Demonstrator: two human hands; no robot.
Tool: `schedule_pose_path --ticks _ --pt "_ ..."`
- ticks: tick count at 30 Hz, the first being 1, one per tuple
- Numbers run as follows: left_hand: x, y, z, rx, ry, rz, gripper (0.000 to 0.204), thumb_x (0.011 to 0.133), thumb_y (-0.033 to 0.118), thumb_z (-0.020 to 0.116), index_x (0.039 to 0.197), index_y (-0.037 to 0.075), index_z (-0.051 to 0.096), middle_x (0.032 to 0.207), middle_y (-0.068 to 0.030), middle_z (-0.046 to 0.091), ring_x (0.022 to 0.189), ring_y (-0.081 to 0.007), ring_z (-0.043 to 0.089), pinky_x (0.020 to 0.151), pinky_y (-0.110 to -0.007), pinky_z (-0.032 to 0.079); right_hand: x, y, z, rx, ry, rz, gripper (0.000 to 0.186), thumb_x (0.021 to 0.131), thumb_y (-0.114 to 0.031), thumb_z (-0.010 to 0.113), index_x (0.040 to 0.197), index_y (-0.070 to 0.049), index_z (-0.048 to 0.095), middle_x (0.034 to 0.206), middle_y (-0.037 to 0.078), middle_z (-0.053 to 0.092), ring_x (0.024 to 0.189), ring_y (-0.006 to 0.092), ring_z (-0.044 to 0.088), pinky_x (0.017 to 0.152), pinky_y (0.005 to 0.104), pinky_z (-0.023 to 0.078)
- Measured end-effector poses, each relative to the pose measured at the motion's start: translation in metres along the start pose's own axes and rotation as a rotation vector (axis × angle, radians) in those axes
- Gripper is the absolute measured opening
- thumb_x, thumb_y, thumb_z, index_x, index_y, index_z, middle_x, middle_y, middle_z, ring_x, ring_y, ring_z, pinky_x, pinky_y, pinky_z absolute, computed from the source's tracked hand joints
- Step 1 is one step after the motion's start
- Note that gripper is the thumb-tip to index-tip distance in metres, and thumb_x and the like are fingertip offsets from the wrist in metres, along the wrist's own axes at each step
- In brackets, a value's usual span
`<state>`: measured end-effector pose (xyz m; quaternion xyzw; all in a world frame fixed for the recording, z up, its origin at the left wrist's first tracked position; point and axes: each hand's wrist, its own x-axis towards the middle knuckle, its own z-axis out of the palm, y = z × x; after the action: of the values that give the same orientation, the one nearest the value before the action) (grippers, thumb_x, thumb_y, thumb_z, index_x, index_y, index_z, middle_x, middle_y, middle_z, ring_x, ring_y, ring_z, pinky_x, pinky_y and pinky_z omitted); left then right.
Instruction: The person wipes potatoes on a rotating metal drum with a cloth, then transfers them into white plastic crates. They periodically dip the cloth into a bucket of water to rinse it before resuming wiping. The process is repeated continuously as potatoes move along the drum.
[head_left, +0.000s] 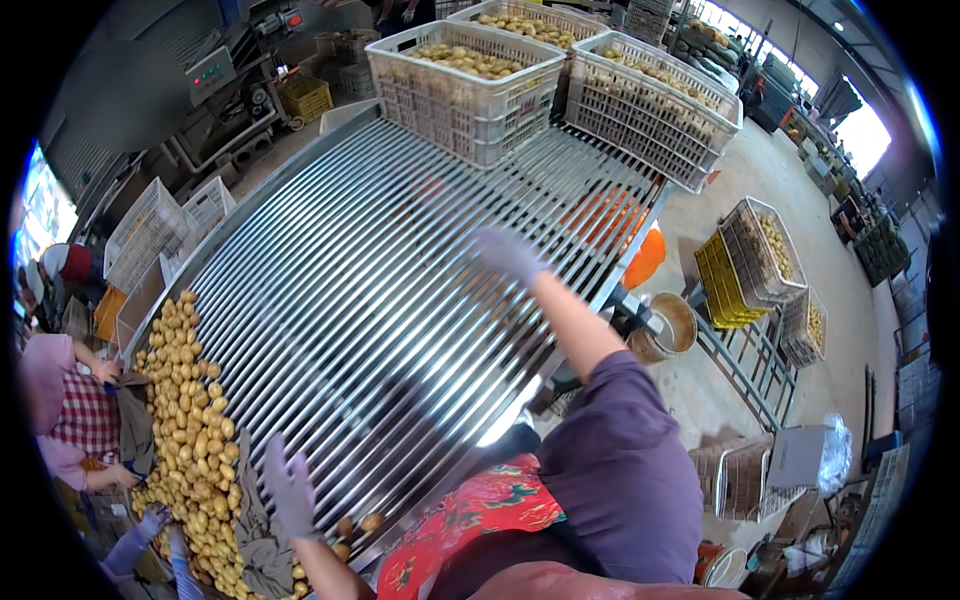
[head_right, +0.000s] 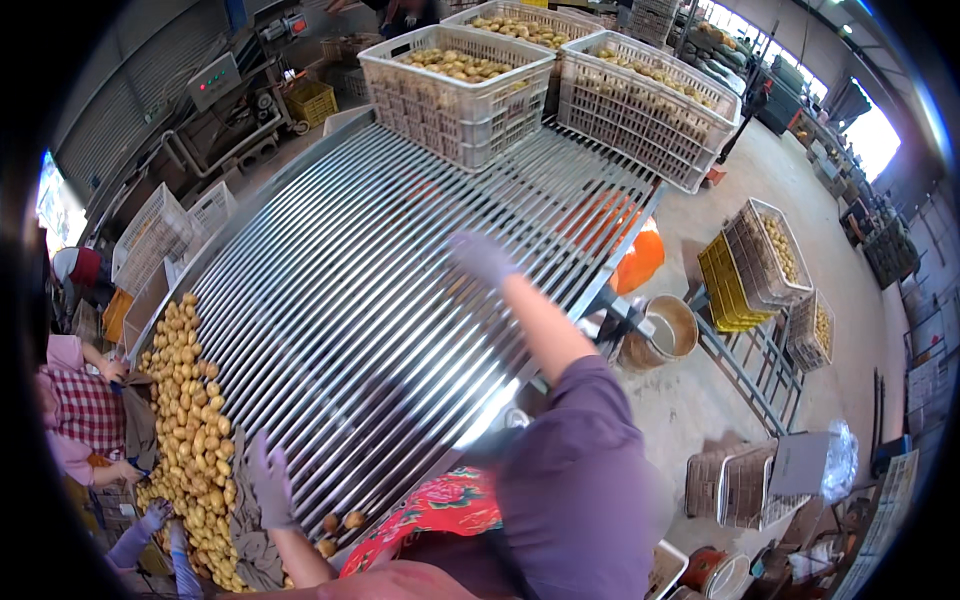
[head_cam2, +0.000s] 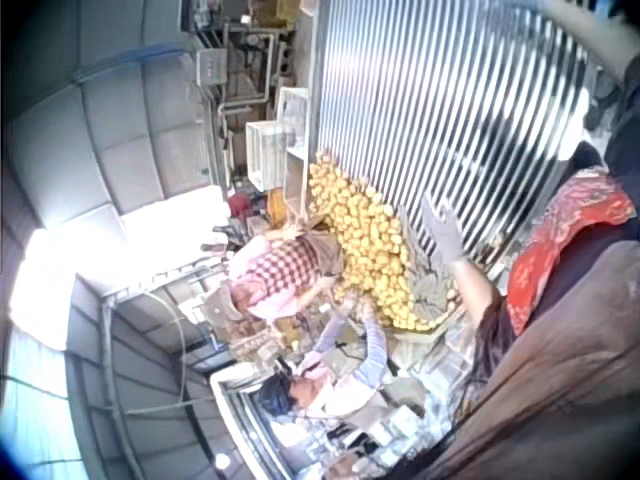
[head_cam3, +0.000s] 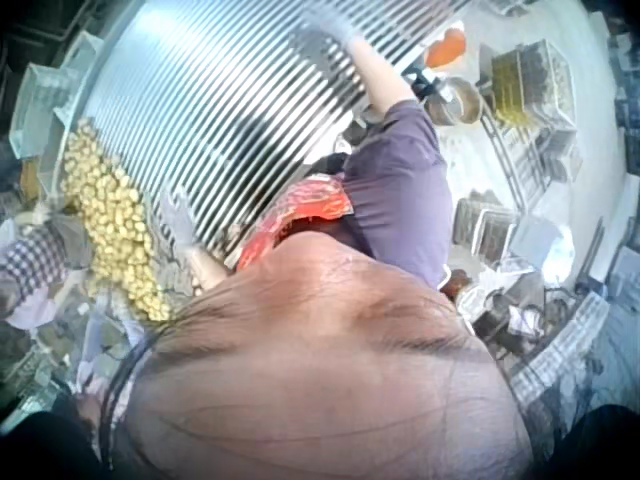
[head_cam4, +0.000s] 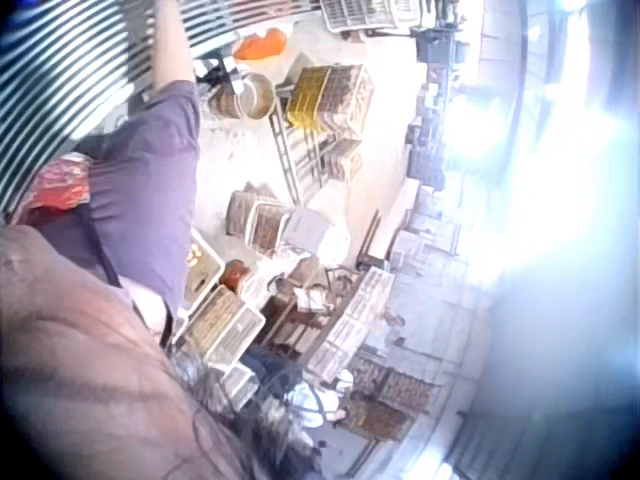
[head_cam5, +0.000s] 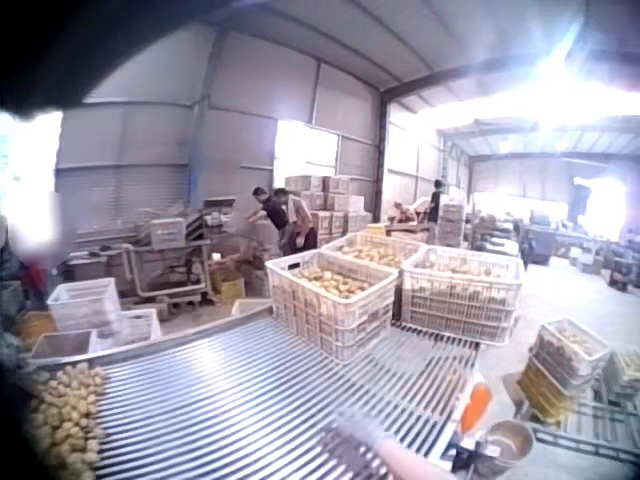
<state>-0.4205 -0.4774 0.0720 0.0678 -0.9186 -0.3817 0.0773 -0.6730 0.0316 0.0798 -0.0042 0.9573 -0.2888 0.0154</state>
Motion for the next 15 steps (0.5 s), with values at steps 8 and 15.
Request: schedule_pose_path --ticks 8,15 --pt "0.052 0.274 0.212 -0.223 -0.437 0.416 0.044 0.084 0.015 0.068 0.125 0.001 0.058 0.124 -0.0207 0.06 0.12 -0.0358 0.055 0.102 -0.043 0.043 0.126 0.111 -0.194 -0.203 0.309 -0.076 0.057 0.088 -0.048 0.059 0.13 -0.011 0.056 0.126 0.012 0.059 0.118 0.0274 0.054 0.101 0.0406 0.04" --pt "0.022 0.288 0.196 -0.032 -0.331 0.229 0.044 0.087 0.023 0.065 0.127 0.005 0.059 0.13 -0.0214 0.057 0.117 -0.0366 0.057 0.099 -0.042 0.045 0.287 0.018 -0.215 -0.611 0.262 -0.196 0.063 0.085 -0.047 0.062 0.134 -0.01 0.05 0.141 0.009 0.051 0.137 0.0266 0.04 0.119 0.0458 0.018"
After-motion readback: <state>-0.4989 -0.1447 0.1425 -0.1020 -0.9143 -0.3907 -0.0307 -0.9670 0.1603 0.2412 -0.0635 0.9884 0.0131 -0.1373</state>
